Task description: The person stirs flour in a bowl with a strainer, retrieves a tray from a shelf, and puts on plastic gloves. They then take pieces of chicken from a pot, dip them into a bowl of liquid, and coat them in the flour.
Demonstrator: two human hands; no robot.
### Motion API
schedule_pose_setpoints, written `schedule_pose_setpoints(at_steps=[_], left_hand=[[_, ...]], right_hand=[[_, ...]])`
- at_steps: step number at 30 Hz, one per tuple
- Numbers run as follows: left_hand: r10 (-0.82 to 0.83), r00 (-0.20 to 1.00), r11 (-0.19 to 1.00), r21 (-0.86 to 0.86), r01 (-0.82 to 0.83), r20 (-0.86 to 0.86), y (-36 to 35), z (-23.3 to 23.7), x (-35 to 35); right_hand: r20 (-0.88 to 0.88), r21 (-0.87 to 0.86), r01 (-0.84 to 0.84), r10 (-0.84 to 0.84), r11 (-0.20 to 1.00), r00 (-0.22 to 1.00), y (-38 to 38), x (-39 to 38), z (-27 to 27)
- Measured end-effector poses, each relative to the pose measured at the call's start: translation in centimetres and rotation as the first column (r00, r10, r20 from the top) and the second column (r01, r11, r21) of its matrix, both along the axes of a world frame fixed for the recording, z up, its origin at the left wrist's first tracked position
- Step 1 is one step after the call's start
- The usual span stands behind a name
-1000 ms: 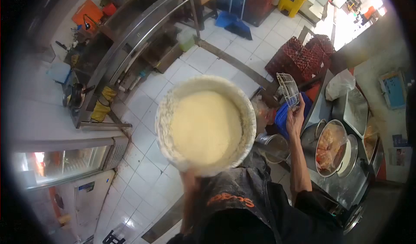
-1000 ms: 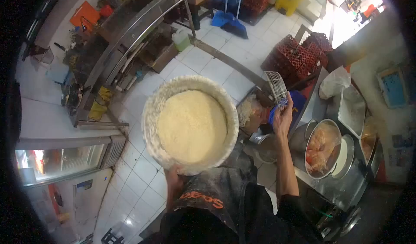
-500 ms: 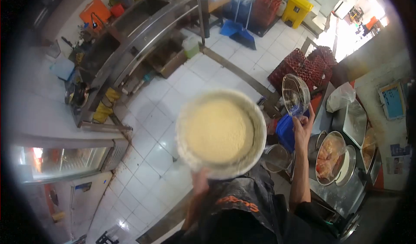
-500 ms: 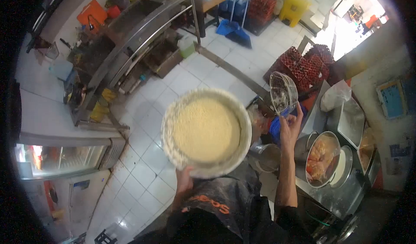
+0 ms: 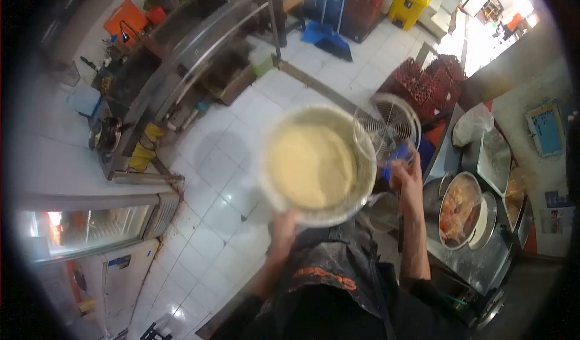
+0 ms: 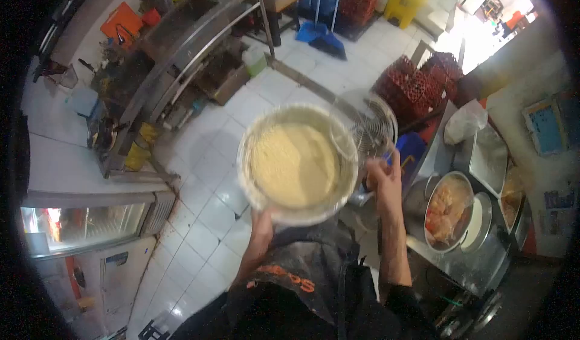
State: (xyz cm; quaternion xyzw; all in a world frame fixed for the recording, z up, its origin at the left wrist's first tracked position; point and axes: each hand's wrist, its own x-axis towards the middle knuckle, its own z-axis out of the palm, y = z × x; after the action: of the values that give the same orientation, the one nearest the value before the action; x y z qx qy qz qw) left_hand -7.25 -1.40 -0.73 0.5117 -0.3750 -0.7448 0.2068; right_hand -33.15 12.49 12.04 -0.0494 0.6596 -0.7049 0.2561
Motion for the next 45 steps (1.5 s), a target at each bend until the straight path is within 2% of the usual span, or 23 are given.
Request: schedule_pose_setpoints(at_steps=[1, 2, 5, 6, 7, 9, 10, 13, 14, 15, 17, 18, 19, 21, 23, 25, 27, 29, 30, 34, 37, 40, 45], left_hand=[[0.129, 0.979, 0.989, -0.055, -0.139, -0.156, 0.4, 0.6, 0.1], [0.096, 0.968, 0.984, -0.126, -0.128, -0.23, 0.4, 2.2, 0.5], [-0.353, 0.935, 0.9, -0.278, 0.337, -0.01, -1.3, -15.1, 4.5], [-0.139, 0.989, 0.982, 0.138, 0.131, 0.048, -2.2, -4.4, -0.8], [-0.141, 0.989, 0.982, 0.135, 0.134, 0.045, -1.3, -4.8, -0.2], [0.001, 1.0, 0.985, -0.171, -0.004, -0.017, 0.2, -5.9, 0.3], [0.02, 0.967, 0.963, -0.257, -0.088, -0.253, 0.4, 0.3, -0.3], [-0.17, 0.981, 0.974, -0.167, 0.154, -0.09, -1.6, -9.9, 3.3], [-0.03, 0.995, 0.973, 0.23, 0.007, 0.098, -2.6, -1.9, -0.7], [-0.031, 0.995, 0.974, 0.226, 0.009, 0.094, -2.0, -1.4, -1.2], [0.07, 0.997, 0.998, 0.007, -0.07, 0.023, -0.7, -0.9, -1.7], [0.035, 0.998, 0.995, -0.093, -0.039, -0.051, -0.5, -0.5, -0.8], [0.033, 0.998, 0.995, -0.095, -0.037, -0.045, -1.0, -0.8, -0.5], [-0.024, 0.984, 0.998, -0.059, 0.014, -0.174, 0.3, -1.0, 1.9], [-0.069, 0.985, 0.992, -0.111, 0.052, -0.155, 0.0, -0.9, 1.1], [-0.06, 0.998, 0.998, -0.019, 0.059, -0.008, 0.7, -1.2, 0.9], [-0.047, 0.998, 0.998, 0.031, 0.049, -0.038, 0.9, 0.9, 0.5], [-0.02, 0.998, 0.997, 0.072, 0.025, -0.065, 1.0, 1.1, 0.6], [-0.01, 0.999, 0.997, 0.07, 0.014, -0.052, 1.2, 0.2, 0.9], [0.051, 0.999, 0.997, 0.054, -0.052, 0.008, 1.9, 0.6, 0.9], [0.033, 0.999, 0.996, 0.08, -0.031, -0.02, 1.6, 1.6, 1.1], [-0.066, 0.998, 0.992, -0.11, 0.067, 0.009, 1.6, -0.5, 2.1], [-0.06, 0.998, 0.996, -0.064, 0.058, -0.035, 1.4, -0.5, 2.5]], right_hand=[[0.011, 0.009, -0.023, 0.023, 1.0, 1.0, -0.3, -0.1, 0.0], [0.0, -0.021, -0.023, 0.023, 1.0, 1.0, -0.2, 0.2, -0.1], [0.069, 0.011, -0.059, 0.059, 0.998, 0.996, -0.5, 0.6, 0.8], [0.048, 0.022, -0.062, 0.061, 0.998, 0.997, -0.7, 0.7, 0.6], [0.044, 0.021, -0.059, 0.058, 0.998, 0.997, -0.5, 0.9, 0.5], [-0.042, 0.095, -0.14, 0.145, 0.985, 0.989, -0.4, 0.4, 0.5], [-0.063, 0.1, -0.147, 0.154, 0.984, 0.986, -0.4, 0.4, 0.4], [-0.064, 0.147, -0.165, 0.176, 0.975, 0.982, -0.1, 0.4, -0.4], [-0.071, 0.141, -0.17, 0.181, 0.975, 0.981, -0.4, 0.6, -0.4], [-0.076, 0.137, -0.168, 0.18, 0.976, 0.981, -0.6, 0.7, -1.3], [-0.43, 0.187, -0.149, 0.217, 0.971, 0.876, -0.8, 0.4, -3.1], [-0.38, 0.306, -0.166, 0.28, 0.937, 0.881, -0.5, 0.2, -2.8], [-0.376, 0.303, -0.166, 0.278, 0.939, 0.884, -1.3, 0.2, -1.9], [-0.363, 0.531, -0.163, 0.397, 0.832, 0.843, -2.7, 1.6, 0.0], [-0.294, 0.475, -0.233, 0.402, 0.849, 0.867, -4.4, 1.5, 0.0], [-0.626, 0.581, -0.088, 0.513, 0.809, 0.587, -5.1, 1.3, -2.1], [-0.544, 0.618, -0.151, 0.558, 0.771, 0.627, -5.4, 1.1, -3.3], [-0.61, 0.661, -0.126, 0.627, 0.74, 0.485, -6.3, 1.1, -4.6], [-0.532, 0.709, -0.159, 0.668, 0.688, 0.521, -6.6, 1.2, -5.0], [-0.639, 0.599, -0.176, 0.599, 0.781, 0.483, -7.9, 1.7, -7.6], [-0.485, 0.624, -0.285, 0.647, 0.727, 0.588, -8.6, 2.3, -8.3], [-0.557, 0.617, -0.321, 0.687, 0.719, 0.467, -10.0, 2.2, -8.3], [-0.442, 0.672, -0.49, 0.831, 0.556, 0.337, -9.2, 0.5, -9.9]])
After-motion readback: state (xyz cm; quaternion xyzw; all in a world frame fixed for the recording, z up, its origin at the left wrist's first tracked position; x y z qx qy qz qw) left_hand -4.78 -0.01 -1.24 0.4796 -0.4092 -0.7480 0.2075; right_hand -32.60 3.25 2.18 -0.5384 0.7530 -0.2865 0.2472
